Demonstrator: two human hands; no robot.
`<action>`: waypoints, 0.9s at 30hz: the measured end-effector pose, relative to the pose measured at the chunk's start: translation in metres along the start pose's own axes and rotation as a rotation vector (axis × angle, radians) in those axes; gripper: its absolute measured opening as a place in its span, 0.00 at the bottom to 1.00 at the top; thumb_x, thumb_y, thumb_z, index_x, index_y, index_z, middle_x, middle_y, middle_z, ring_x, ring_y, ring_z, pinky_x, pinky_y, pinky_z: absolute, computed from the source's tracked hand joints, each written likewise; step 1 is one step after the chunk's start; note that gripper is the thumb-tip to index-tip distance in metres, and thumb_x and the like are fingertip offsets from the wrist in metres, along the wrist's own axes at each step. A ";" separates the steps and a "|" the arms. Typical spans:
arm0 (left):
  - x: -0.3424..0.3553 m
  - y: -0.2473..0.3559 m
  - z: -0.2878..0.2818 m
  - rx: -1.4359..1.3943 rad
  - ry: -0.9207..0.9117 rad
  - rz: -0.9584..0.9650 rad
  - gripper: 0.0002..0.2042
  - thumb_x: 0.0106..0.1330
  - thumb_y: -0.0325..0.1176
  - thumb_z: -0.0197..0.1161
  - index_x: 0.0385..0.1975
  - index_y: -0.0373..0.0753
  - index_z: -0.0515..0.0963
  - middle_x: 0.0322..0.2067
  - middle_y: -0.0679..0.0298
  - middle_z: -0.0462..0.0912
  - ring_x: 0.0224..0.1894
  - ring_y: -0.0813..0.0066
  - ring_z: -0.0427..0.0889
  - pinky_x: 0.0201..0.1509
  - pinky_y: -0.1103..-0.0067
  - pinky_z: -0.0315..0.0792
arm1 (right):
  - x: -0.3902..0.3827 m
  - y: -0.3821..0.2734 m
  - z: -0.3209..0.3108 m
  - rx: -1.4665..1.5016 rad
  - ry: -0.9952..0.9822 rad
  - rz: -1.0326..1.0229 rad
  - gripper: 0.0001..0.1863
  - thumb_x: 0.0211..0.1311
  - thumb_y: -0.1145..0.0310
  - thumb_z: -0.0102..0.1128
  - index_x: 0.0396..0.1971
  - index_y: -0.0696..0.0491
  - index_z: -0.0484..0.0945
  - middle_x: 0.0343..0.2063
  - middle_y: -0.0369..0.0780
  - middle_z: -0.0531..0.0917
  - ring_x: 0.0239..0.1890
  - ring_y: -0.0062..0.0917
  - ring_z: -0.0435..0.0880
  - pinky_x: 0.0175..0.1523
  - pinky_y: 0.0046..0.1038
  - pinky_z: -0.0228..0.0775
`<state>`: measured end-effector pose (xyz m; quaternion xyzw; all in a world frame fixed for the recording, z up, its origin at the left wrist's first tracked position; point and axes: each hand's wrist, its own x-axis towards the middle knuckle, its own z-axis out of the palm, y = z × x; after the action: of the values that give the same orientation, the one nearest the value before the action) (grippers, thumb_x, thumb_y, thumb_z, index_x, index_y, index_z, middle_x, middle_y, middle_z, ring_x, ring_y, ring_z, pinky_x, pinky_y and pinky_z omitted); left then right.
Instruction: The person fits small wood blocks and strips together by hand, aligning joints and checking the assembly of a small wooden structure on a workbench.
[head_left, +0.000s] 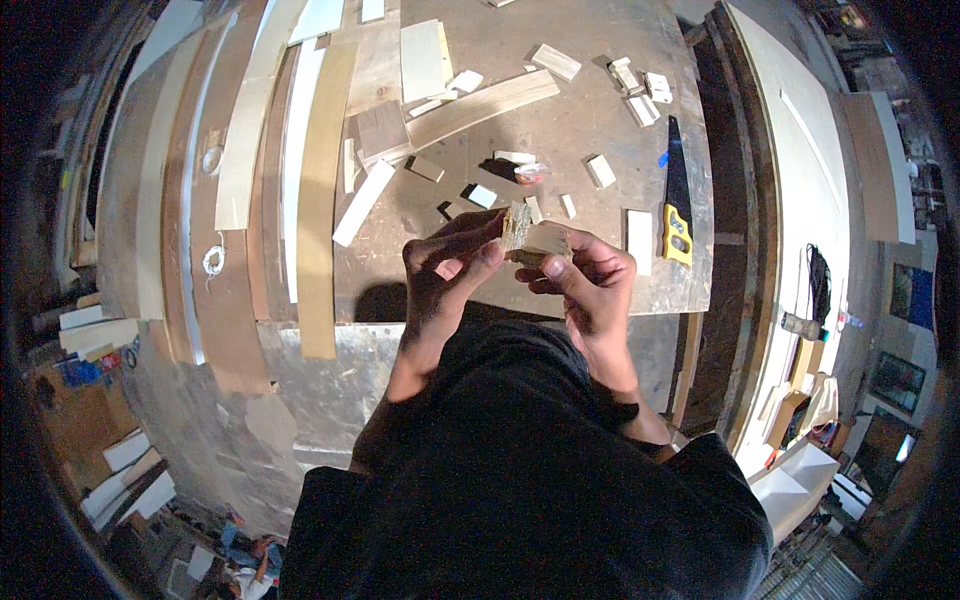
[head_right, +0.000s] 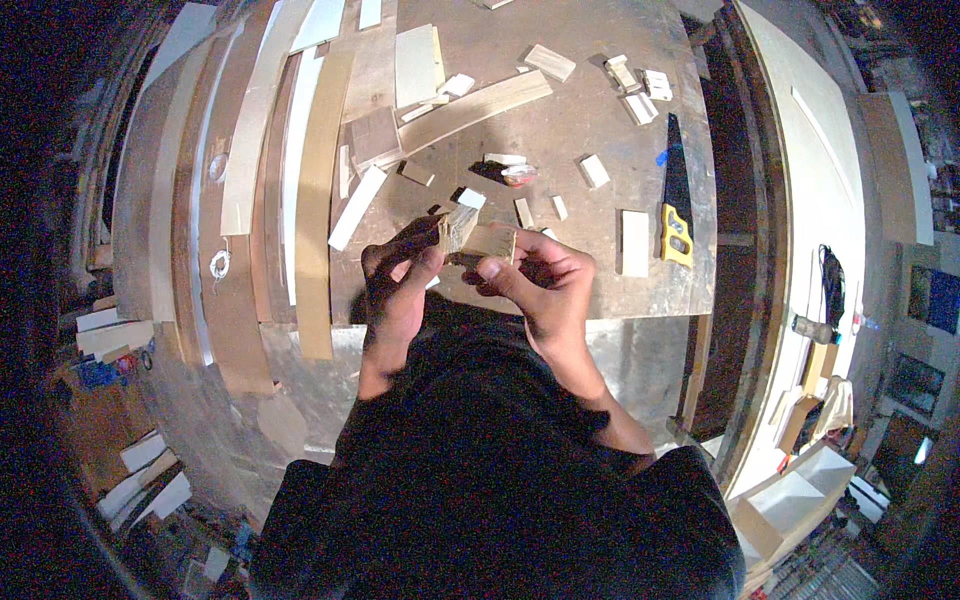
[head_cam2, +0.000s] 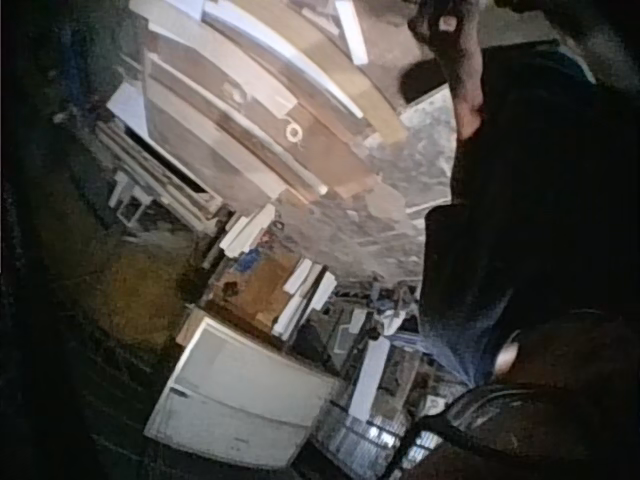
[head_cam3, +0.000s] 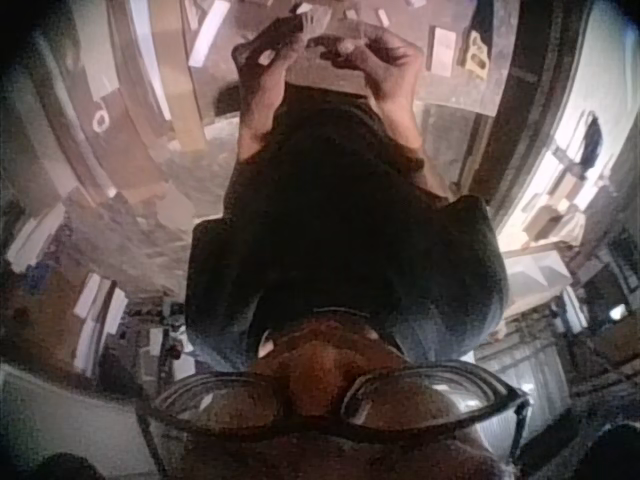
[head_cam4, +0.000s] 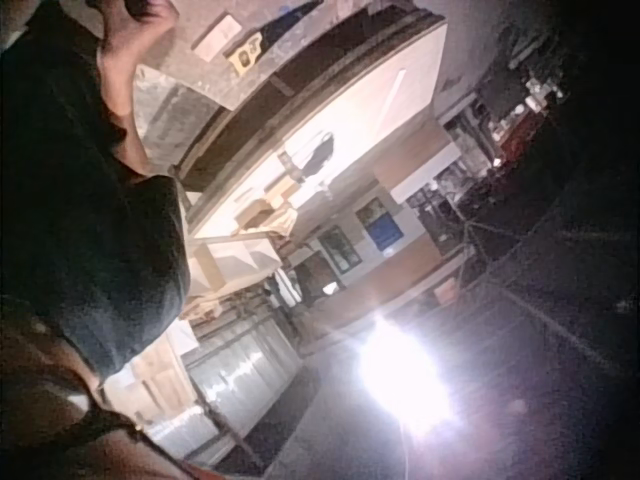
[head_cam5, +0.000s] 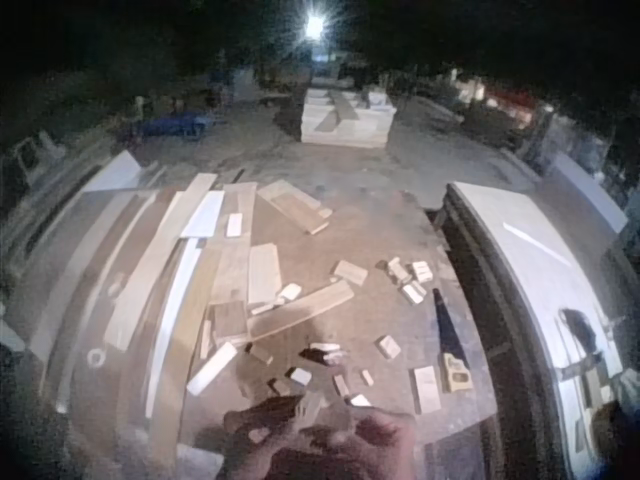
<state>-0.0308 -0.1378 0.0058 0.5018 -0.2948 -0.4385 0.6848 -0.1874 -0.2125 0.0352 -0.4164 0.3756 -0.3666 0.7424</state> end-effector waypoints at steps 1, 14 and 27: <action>0.001 -0.002 0.001 -0.069 0.011 0.012 0.14 0.68 0.28 0.67 0.51 0.32 0.83 0.52 0.53 0.84 0.52 0.70 0.82 0.55 0.75 0.77 | 0.001 0.001 -0.001 -0.003 -0.004 0.002 0.16 0.59 0.78 0.71 0.47 0.66 0.81 0.33 0.44 0.88 0.30 0.25 0.88 0.35 0.23 0.82; -0.002 -0.009 0.003 -0.071 0.027 -0.076 0.14 0.65 0.25 0.70 0.50 0.30 0.83 0.52 0.53 0.84 0.53 0.70 0.83 0.59 0.74 0.77 | -0.002 0.007 -0.007 0.104 -0.057 0.074 0.16 0.68 0.74 0.62 0.50 0.68 0.79 0.37 0.47 0.87 0.34 0.29 0.89 0.36 0.23 0.79; -0.002 -0.092 -0.032 0.070 -0.155 -0.135 0.13 0.69 0.26 0.66 0.49 0.26 0.82 0.43 0.57 0.86 0.44 0.80 0.83 0.45 0.83 0.78 | 0.018 0.082 -0.079 -0.169 -0.077 0.288 0.13 0.67 0.75 0.64 0.48 0.66 0.82 0.38 0.44 0.88 0.36 0.25 0.89 0.41 0.24 0.82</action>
<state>-0.0326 -0.1324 -0.0913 0.5088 -0.3276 -0.5104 0.6110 -0.2289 -0.2233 -0.0723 -0.4330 0.4324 -0.2072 0.7633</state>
